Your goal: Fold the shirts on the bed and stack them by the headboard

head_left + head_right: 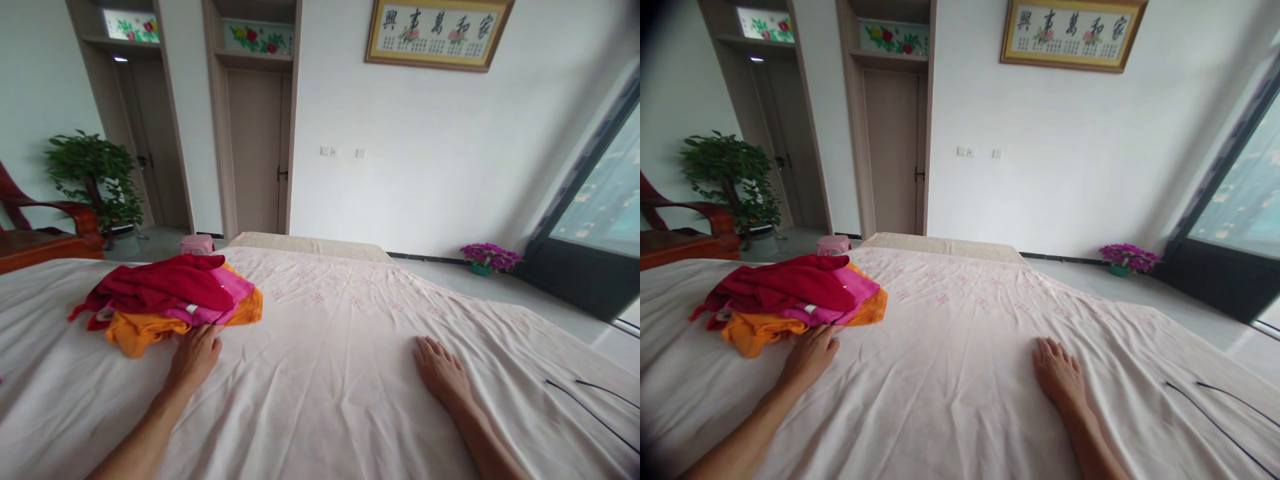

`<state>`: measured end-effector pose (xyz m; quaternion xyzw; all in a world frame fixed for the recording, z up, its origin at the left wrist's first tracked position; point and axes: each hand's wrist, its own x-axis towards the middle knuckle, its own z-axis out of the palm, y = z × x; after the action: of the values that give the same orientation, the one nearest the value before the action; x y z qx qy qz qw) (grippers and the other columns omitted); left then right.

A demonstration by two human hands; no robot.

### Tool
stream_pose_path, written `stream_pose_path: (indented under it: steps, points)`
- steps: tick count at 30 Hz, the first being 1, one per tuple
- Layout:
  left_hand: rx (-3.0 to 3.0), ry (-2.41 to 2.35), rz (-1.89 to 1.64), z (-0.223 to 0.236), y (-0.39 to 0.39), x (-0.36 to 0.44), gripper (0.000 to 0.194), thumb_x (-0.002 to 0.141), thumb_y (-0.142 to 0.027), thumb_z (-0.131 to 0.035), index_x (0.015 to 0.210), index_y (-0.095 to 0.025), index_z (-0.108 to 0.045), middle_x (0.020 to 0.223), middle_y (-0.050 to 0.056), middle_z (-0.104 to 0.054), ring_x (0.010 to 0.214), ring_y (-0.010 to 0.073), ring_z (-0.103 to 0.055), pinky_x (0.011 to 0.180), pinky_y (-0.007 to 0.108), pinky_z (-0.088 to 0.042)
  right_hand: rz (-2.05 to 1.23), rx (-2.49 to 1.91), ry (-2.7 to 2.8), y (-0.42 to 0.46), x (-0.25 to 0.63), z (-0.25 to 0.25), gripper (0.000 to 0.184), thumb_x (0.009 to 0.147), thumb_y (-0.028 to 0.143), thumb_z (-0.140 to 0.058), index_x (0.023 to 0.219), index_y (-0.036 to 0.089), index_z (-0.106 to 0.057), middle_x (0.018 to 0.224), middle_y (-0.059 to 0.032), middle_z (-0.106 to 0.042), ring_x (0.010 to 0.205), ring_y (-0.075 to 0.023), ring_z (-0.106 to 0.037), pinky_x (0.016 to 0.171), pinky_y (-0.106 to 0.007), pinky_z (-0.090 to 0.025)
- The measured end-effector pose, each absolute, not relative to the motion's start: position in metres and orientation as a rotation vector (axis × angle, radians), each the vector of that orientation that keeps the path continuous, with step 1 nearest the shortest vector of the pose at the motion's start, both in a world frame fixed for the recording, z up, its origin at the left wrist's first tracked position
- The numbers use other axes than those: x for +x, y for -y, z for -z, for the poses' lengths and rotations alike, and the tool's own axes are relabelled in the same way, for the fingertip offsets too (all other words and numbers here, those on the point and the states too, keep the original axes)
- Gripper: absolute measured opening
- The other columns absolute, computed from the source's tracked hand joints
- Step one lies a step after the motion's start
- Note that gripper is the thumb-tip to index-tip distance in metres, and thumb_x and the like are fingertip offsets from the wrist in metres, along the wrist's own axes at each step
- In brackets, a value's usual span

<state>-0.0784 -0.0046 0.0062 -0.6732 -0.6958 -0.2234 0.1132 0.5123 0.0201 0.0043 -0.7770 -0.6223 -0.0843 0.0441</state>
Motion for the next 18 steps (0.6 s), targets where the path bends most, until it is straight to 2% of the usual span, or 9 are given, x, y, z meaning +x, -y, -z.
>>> stream_pose_path:
  steps: [6,10,12,14,16,18]
  points:
    - [-2.024,2.073,0.839,-0.005,0.005,-0.08,0.036,0.084,-0.021,-0.045,0.11,-0.024,-0.069,0.112,0.009,-0.071,0.11,0.0258,-0.063,0.099,0.038,-0.045,0.294,-2.353,1.9,-0.024,0.513,-0.003,0.056,0.097,0.044,-0.027,0.145,0.023,-0.046,0.151,-0.0074,-0.044,0.137,-0.0267,-0.04,0.111,-0.044,-0.03]
    - [-1.897,2.225,1.189,-0.017,0.012,-0.077,0.032,0.09,-0.032,-0.042,0.112,-0.029,-0.066,0.11,0.005,-0.073,0.103,0.0234,-0.067,0.091,0.035,-0.05,0.313,-2.339,1.904,-0.025,0.516,-0.002,0.056,0.096,0.044,-0.026,0.144,0.024,-0.047,0.15,-0.0075,-0.046,0.135,-0.0262,-0.043,0.109,-0.043,-0.032]
    - [-1.795,2.179,1.363,-0.034,0.013,-0.078,0.032,0.093,-0.037,-0.04,0.112,-0.029,-0.064,0.11,0.005,-0.073,0.101,0.0224,-0.067,0.089,0.033,-0.052,0.322,-2.336,1.897,-0.026,0.517,0.0,0.056,0.096,0.045,-0.027,0.144,0.024,-0.048,0.149,-0.0073,-0.046,0.134,-0.0259,-0.044,0.108,-0.043,-0.033]
    - [-1.724,2.04,1.419,-0.06,0.009,-0.086,0.032,0.093,-0.037,-0.039,0.112,-0.026,-0.063,0.114,0.006,-0.071,0.105,0.022,-0.065,0.094,0.033,-0.05,0.327,-2.333,1.896,-0.026,0.518,0.001,0.056,0.096,0.046,-0.027,0.143,0.024,-0.049,0.149,-0.0069,-0.047,0.134,-0.0257,-0.044,0.108,-0.042,-0.033]
    - [-1.645,1.958,1.333,-0.089,0.0,-0.102,0.034,0.093,-0.034,-0.038,0.112,-0.023,-0.064,0.117,0.007,-0.068,0.11,0.0233,-0.062,0.1,0.035,-0.046,0.333,-2.335,1.897,-0.027,0.519,0.001,0.056,0.095,0.046,-0.026,0.143,0.024,-0.049,0.149,-0.0066,-0.046,0.134,-0.0256,-0.044,0.108,-0.042,-0.033]
    - [-1.566,1.997,1.161,-0.117,-0.012,-0.126,0.035,0.09,-0.032,-0.043,0.116,-0.02,-0.064,0.122,0.009,-0.065,0.118,0.0284,-0.058,0.102,0.042,-0.044,0.339,-2.334,1.9,-0.026,0.518,0.001,0.057,0.096,0.046,-0.026,0.143,0.024,-0.049,0.149,-0.0063,-0.046,0.134,-0.0255,-0.044,0.108,-0.042,-0.033]
